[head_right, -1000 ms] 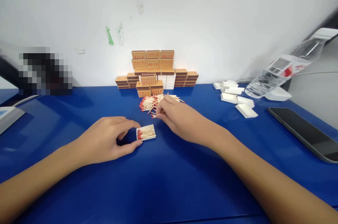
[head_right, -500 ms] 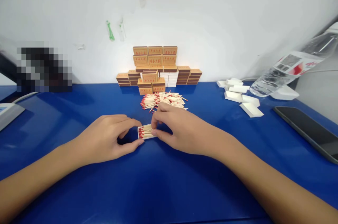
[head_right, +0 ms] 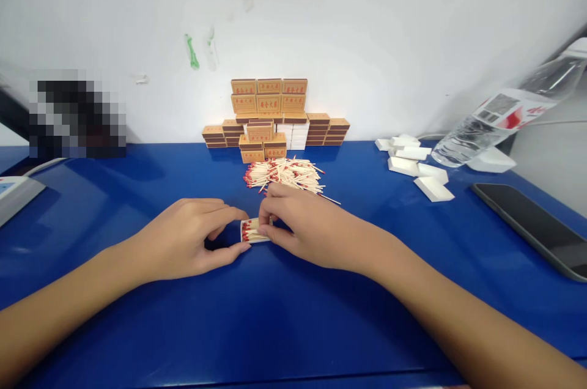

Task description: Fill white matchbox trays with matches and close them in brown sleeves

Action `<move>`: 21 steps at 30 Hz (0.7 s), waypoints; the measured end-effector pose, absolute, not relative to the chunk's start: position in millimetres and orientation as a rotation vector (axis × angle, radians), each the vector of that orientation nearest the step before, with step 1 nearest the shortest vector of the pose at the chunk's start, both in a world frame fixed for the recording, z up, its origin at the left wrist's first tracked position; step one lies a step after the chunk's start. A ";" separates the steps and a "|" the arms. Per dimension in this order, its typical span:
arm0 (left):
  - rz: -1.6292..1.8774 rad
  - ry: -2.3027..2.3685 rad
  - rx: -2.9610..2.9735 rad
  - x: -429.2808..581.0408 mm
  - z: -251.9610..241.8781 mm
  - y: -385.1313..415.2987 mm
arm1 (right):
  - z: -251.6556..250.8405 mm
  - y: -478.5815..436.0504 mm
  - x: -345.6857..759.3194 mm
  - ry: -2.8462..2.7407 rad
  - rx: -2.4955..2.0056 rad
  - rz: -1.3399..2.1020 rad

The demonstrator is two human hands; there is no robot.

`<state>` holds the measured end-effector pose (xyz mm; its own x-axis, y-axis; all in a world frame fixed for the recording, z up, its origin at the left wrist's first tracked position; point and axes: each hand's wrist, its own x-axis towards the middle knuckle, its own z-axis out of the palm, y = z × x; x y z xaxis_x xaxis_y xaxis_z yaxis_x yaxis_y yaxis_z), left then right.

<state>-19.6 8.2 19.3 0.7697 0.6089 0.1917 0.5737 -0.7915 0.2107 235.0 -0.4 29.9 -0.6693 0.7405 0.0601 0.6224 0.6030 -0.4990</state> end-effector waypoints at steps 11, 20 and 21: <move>0.369 0.929 2.843 -20.3 18.9 7.7 | 22.8 1.7 229.5 -2.531 -1.109 0.571; 0.348 0.908 2.880 -19.6 18.7 7.1 | 23.2 -0.6 229.0 -2.538 -1.066 0.524; 0.344 0.910 2.877 -19.7 18.8 7.3 | 23.9 -1.0 229.3 -2.557 -1.063 0.516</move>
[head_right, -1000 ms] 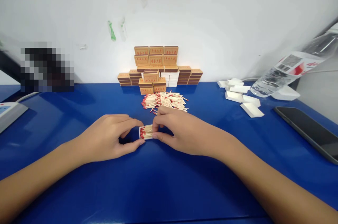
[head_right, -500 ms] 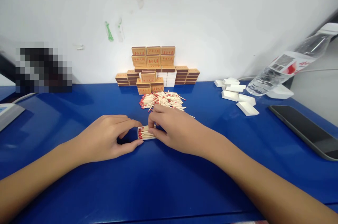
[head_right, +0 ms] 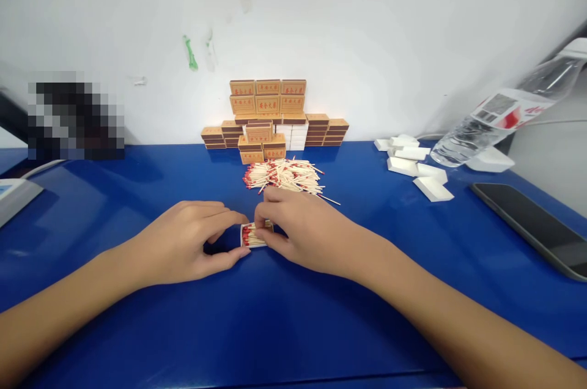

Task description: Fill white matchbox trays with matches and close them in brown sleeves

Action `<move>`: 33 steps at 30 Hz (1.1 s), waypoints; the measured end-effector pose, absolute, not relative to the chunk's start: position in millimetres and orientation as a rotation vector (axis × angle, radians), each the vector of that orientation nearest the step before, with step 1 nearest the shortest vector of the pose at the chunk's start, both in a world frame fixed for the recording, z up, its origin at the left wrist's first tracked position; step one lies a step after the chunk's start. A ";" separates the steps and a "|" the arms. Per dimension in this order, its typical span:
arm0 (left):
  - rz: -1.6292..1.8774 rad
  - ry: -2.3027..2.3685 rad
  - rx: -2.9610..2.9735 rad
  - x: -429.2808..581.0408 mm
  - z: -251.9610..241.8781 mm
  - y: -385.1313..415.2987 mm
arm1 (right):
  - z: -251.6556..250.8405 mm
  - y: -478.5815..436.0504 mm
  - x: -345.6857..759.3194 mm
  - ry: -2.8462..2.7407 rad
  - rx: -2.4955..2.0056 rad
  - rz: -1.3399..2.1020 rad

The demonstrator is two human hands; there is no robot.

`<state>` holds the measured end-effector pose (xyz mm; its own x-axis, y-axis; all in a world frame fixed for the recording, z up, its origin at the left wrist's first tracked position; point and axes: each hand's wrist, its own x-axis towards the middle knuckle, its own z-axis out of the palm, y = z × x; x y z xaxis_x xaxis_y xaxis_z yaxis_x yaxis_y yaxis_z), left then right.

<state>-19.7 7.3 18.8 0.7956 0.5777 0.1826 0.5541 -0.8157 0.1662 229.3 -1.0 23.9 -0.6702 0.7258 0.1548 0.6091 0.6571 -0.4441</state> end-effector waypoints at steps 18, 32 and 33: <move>0.341 0.927 2.873 -19.4 19.1 7.8 | 27.1 -1.4 233.6 -2.619 -1.107 0.543; 0.329 0.947 2.872 -19.6 19.5 7.4 | 26.8 -0.9 233.2 -2.588 -1.098 0.426; 0.330 0.949 2.865 -19.6 19.3 7.7 | 26.8 -0.3 233.8 -2.580 -1.102 0.393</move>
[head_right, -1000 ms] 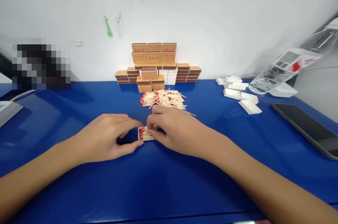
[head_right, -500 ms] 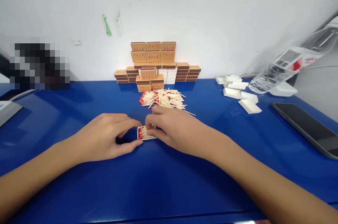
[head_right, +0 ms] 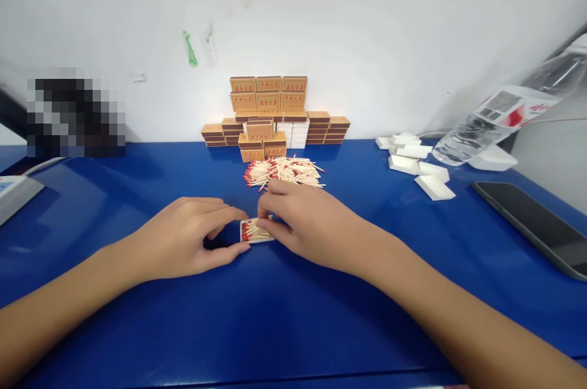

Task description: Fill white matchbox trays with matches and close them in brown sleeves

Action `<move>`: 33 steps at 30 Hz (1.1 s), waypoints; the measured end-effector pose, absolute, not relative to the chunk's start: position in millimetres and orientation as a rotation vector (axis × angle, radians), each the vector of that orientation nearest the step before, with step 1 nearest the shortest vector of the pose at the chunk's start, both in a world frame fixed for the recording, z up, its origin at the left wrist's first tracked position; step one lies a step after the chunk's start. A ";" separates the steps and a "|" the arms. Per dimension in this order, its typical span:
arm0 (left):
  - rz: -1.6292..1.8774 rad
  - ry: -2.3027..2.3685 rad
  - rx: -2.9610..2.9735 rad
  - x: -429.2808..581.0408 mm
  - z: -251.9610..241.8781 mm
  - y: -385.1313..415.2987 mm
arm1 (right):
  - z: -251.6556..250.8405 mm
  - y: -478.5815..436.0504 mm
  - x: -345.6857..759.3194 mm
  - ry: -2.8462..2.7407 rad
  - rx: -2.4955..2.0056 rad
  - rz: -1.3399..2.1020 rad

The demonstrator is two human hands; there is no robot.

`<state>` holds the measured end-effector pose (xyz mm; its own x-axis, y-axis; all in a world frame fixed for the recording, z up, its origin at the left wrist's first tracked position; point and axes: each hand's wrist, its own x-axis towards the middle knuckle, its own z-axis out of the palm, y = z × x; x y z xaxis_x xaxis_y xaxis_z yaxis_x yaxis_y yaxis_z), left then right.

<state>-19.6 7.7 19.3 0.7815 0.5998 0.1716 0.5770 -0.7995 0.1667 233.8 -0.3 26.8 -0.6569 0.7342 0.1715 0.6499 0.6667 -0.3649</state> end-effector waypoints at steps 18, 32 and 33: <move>0.355 0.963 2.818 -20.4 16.8 10.7 | 21.6 4.9 236.8 -2.566 -1.075 0.330; 0.382 0.944 2.826 -20.4 17.7 8.6 | 22.0 1.0 233.8 -2.576 -1.102 0.412; 0.382 0.941 2.831 -20.2 17.9 8.5 | 22.2 1.0 233.9 -2.582 -1.108 0.424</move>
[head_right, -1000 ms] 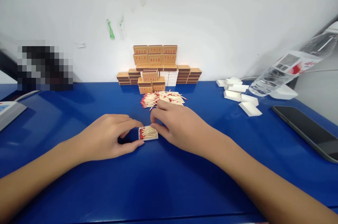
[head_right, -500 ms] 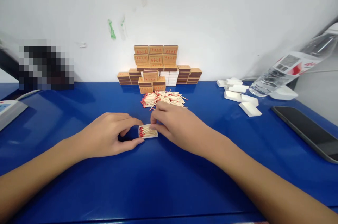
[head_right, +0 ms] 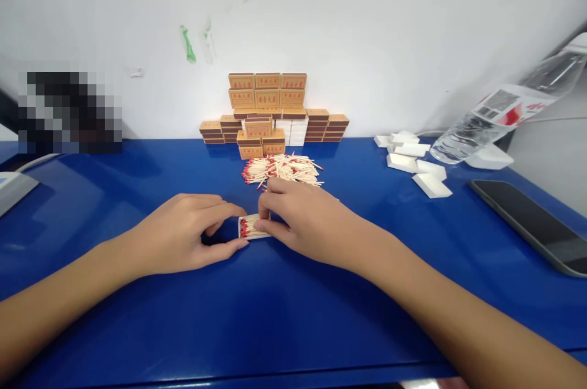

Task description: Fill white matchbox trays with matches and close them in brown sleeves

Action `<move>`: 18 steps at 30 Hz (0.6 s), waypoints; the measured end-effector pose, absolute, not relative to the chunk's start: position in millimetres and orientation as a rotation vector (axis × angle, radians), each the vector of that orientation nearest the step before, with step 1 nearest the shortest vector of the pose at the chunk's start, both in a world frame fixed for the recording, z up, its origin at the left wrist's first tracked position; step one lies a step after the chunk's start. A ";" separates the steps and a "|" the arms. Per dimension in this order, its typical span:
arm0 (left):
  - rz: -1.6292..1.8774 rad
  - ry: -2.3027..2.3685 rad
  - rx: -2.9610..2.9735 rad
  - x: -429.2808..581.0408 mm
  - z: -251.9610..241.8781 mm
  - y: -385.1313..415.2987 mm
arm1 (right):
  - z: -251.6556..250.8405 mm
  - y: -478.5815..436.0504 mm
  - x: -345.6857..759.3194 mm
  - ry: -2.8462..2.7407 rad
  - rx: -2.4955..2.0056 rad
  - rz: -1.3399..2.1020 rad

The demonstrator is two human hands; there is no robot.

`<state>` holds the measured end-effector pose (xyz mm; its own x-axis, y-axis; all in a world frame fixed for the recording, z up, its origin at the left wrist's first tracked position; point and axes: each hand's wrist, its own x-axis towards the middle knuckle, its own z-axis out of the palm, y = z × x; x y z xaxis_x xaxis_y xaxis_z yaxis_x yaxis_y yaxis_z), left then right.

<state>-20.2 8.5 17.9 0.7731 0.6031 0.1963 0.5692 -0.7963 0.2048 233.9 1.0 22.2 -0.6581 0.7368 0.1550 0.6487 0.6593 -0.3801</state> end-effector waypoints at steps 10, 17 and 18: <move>0.407 0.906 2.834 -19.8 17.3 8.4 | 24.5 2.3 233.1 -2.534 -1.142 0.460; 0.424 0.880 2.852 -21.0 16.9 8.1 | 28.6 1.4 236.1 -2.575 -1.114 0.345; 0.423 0.878 2.851 -21.0 16.8 8.1 | 28.8 1.4 236.0 -2.576 -1.099 0.346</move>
<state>-21.0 8.1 16.8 0.7914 0.5674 0.2274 0.5314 -0.8225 0.2027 236.0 1.4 28.8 -0.6536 0.7316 0.1938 0.6547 0.6750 -0.3403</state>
